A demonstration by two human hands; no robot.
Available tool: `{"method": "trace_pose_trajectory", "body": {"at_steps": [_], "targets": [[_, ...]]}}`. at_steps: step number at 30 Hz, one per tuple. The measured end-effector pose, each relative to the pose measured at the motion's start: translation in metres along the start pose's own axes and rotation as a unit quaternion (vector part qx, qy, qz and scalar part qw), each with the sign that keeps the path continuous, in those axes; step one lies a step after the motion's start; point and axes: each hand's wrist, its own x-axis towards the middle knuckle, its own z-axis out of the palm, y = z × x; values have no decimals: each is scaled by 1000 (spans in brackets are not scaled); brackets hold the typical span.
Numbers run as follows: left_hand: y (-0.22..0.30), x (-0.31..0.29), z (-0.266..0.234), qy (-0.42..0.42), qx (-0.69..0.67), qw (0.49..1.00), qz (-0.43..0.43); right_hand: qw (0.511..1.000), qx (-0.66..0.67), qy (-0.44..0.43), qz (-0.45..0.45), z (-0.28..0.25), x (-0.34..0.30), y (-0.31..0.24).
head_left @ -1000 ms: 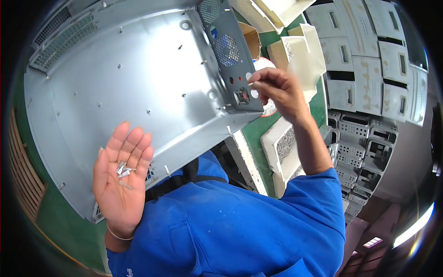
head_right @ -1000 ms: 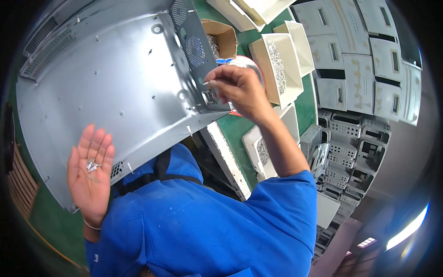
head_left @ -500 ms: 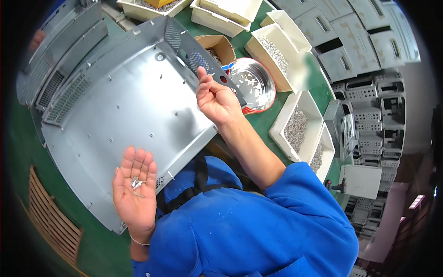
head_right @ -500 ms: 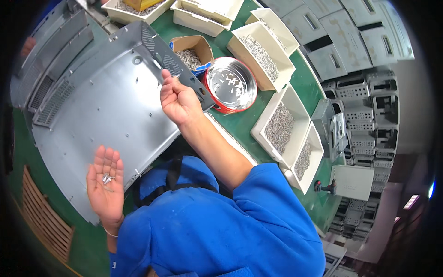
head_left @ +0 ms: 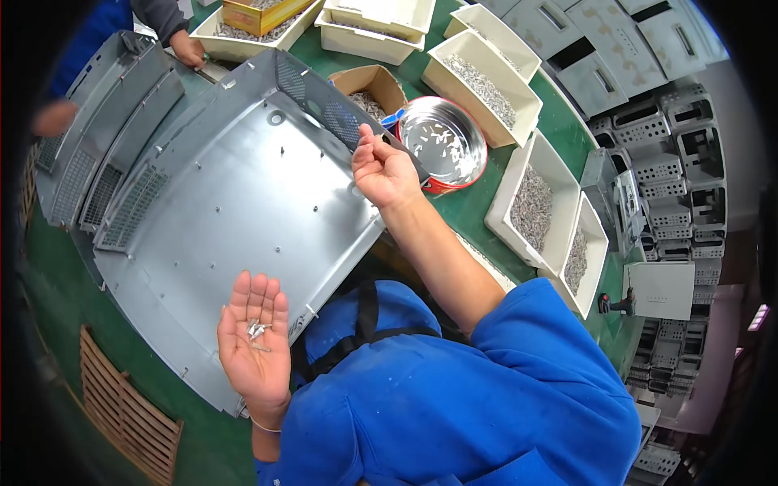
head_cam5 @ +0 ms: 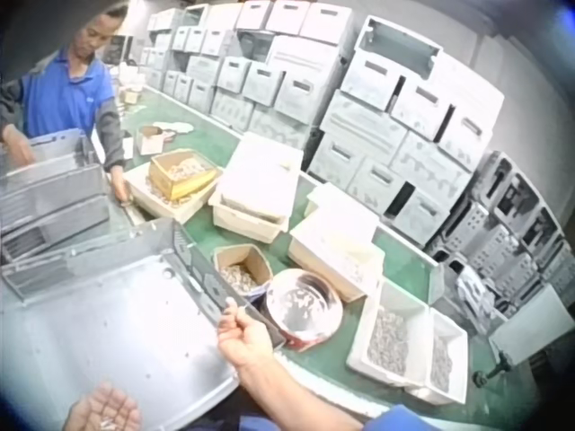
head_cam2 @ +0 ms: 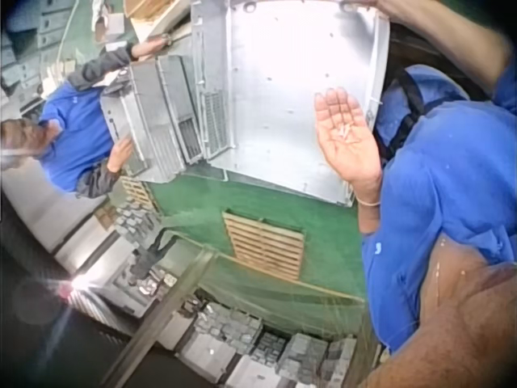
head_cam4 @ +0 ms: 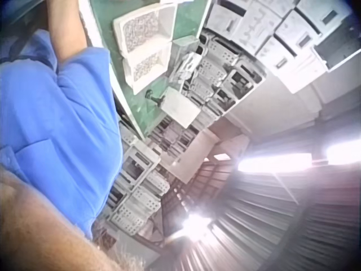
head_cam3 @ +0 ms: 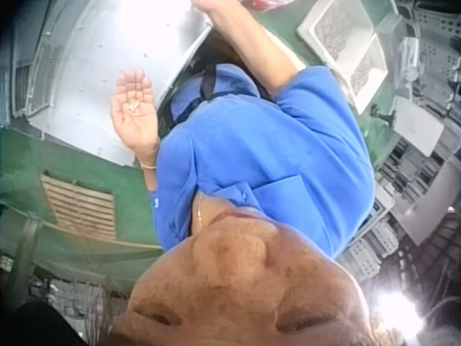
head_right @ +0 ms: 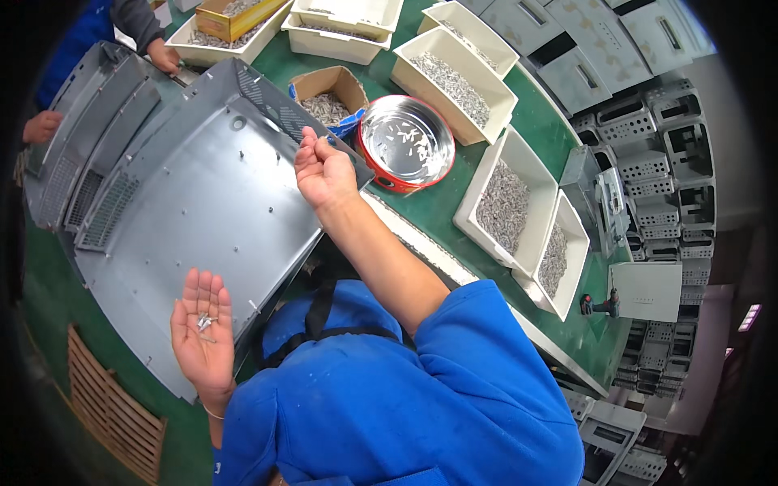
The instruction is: Assembling metal chassis for electronic devices by placing components and driving screws.
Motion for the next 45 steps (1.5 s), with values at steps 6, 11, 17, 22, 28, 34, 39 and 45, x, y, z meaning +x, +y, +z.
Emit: {"method": "trace_pose_trajectory", "body": {"at_steps": [6,11,17,22,28,34,39,45], "targets": [[0,1,-1,-2,-3,1000,3,1000,-10,-4,-22,8,-7,2],[0,0,-1,-2,-1,1000,7,1000,-12,-24,-16,10,-9,6],[2,0,-7,-64,-2,998,-1,1000,-8,-1,-21,11,-6,5],[0,0,-1,-11,4,1000,12,999,-11,37,-29,11,-3,6],[0,-1,0,-3,15,1000,12,988,-36,117,-92,-5,13,10],[0,-1,-1,-18,13,1000,11,994,-3,89,-62,-9,12,2],[0,-1,0,-17,10,1000,12,998,18,52,-41,4,4,-4],[2,-1,-5,-46,12,999,8,998,29,42,-40,3,8,-4]]}}
